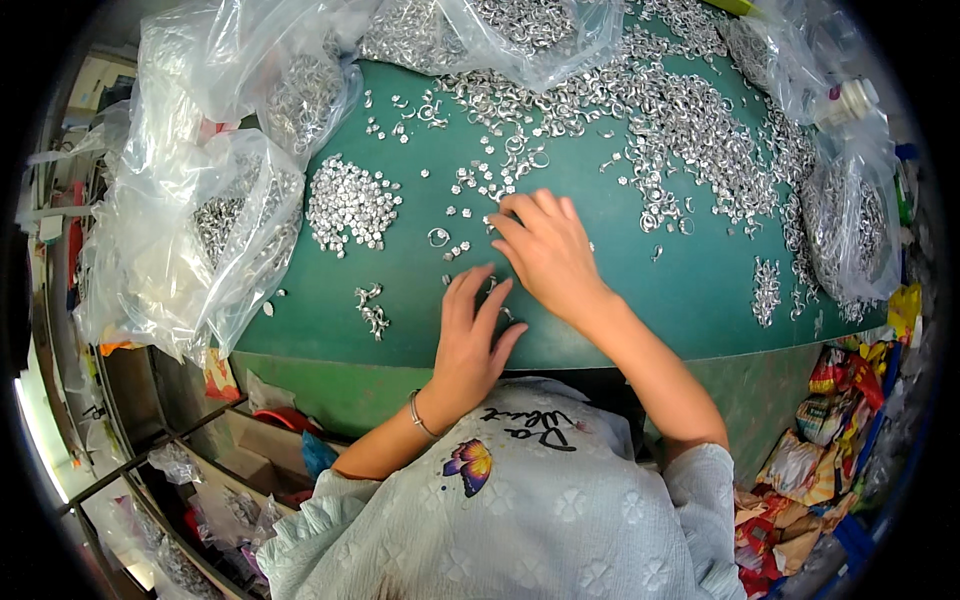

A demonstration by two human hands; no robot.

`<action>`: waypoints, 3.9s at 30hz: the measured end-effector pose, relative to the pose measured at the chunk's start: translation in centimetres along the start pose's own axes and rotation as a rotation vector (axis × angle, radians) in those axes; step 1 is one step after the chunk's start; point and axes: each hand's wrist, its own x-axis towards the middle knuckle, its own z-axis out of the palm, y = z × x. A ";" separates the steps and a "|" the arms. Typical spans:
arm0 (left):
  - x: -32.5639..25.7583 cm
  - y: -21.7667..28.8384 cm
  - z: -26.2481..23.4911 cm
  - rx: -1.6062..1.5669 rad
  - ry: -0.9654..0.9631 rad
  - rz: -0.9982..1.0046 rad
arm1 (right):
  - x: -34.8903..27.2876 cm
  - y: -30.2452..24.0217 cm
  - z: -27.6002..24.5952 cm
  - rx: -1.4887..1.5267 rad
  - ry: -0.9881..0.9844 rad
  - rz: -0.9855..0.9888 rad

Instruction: The person sorts small metal rings and clips on a green table by hand, gathering groups of parts and placing them into clear plastic bags.

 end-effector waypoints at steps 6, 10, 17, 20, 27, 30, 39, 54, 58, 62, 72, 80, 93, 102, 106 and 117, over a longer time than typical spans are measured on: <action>-1.5 -1.2 0.6 -0.233 -0.080 -0.124 | -4.0 0.0 -1.8 0.129 -0.221 -0.131; 0.0 -0.4 0.7 -0.134 -0.100 0.025 | -3.4 1.0 -1.9 0.253 -0.116 0.009; -1.5 -1.7 1.4 -0.136 -0.221 0.117 | 0.2 2.6 0.4 0.066 -0.204 -0.109; -2.0 -1.7 0.8 -0.154 -0.192 0.089 | -1.4 4.4 -1.2 0.012 -0.133 -0.084; -2.3 -1.5 -0.9 -0.059 -0.231 0.136 | 3.5 2.3 1.6 0.047 0.024 -0.026; -3.1 -2.6 -0.6 -0.080 -0.190 0.152 | 3.6 2.1 3.1 -0.035 -0.090 -0.117; -3.1 -2.7 -0.1 -0.186 -0.107 0.094 | -2.9 5.1 -3.2 -0.184 0.031 0.195; -2.9 -2.1 0.0 -0.072 -0.216 0.090 | -1.8 4.4 -1.9 -0.116 0.151 0.279; -2.9 -1.9 -0.8 0.012 -0.210 0.089 | -0.7 3.2 0.7 -0.182 -0.105 0.143; -3.1 -2.4 -2.6 -0.055 -0.254 0.101 | -3.3 2.7 -1.7 -0.022 -0.223 -0.030; -2.9 -3.1 -0.8 -0.113 -0.165 0.150 | 1.3 3.0 0.4 -0.102 0.064 0.094; -2.7 -2.4 -1.8 -0.180 -0.290 0.111 | -1.9 5.7 -2.1 -0.182 0.234 0.386; -2.7 -2.6 -0.6 -0.249 -0.244 0.156 | 0.0 5.9 -1.2 0.016 0.043 0.257; -2.1 -2.8 0.0 -0.247 -0.132 0.085 | -0.3 1.3 -0.8 -0.040 -0.018 0.116; -2.2 -2.1 -0.2 -0.270 -0.105 0.045 | -2.5 0.8 -1.4 0.264 -0.043 0.205; 3.6 -2.0 1.2 0.209 -0.092 0.122 | -0.2 3.2 -1.3 -0.112 -0.046 0.274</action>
